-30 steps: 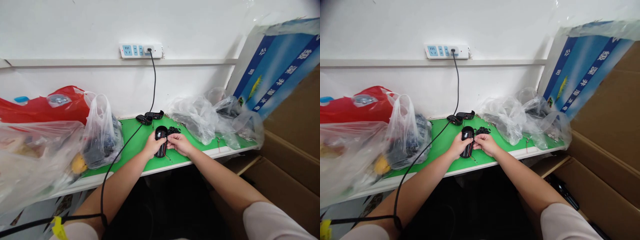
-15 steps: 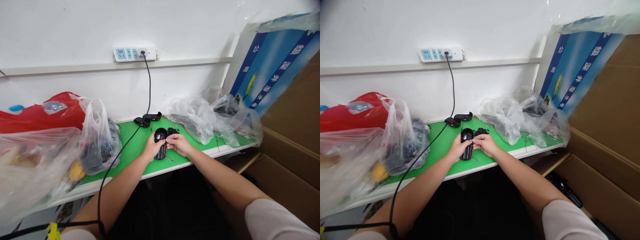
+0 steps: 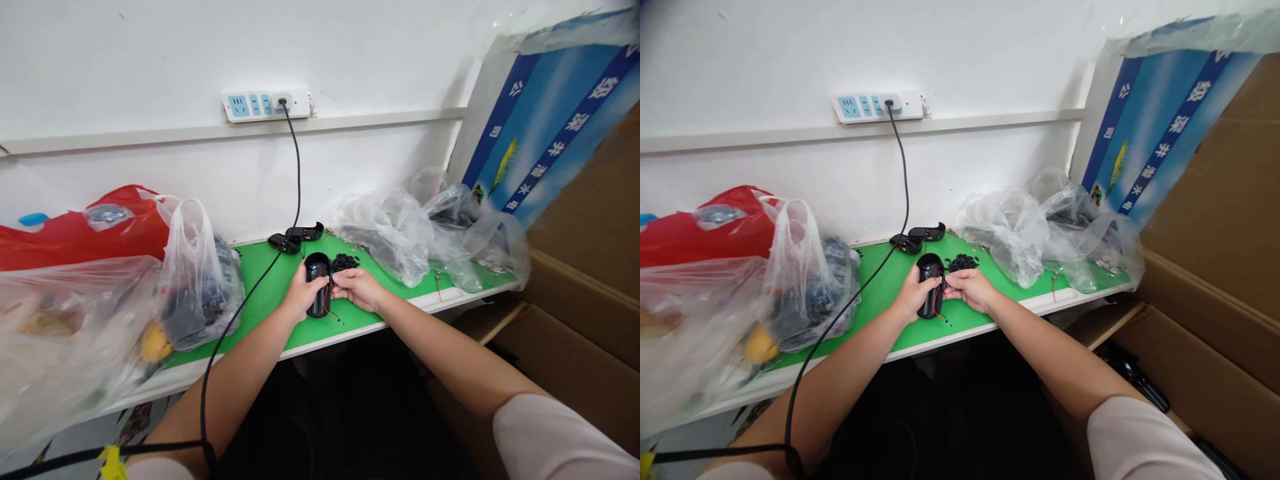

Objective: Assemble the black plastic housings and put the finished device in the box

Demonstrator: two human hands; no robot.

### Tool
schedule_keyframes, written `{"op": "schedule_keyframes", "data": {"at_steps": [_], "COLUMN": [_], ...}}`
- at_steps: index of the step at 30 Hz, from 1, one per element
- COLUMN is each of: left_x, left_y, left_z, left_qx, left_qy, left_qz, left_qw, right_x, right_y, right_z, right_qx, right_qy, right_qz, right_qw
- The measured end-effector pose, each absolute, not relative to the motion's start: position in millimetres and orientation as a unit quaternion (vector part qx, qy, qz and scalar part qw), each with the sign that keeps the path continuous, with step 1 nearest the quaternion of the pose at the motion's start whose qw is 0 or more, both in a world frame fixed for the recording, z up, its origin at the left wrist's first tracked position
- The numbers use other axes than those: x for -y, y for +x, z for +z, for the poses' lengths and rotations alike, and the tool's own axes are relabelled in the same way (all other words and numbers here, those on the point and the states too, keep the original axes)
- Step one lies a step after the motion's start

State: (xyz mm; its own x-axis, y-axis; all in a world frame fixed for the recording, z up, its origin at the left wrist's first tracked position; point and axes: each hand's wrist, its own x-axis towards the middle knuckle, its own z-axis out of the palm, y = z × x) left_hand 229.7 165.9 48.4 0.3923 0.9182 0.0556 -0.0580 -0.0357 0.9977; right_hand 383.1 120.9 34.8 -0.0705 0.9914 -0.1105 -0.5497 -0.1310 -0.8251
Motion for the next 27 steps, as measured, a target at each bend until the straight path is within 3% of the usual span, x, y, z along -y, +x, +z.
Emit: {"op": "schedule_keyframes", "data": {"at_steps": [27], "left_x": [-165.9], "left_y": [231.8], "left_z": [46.4], "left_qx": [-0.370], "left_qy": [0.620], "left_qz": [0.416], "left_qw": [0.553], "right_x": [-119.9], "right_y": [380.7], "right_z": [38.5], "right_qx": [0.311], "right_qy": [-0.370], "right_qz": [0.639], "right_qw": [0.598]}}
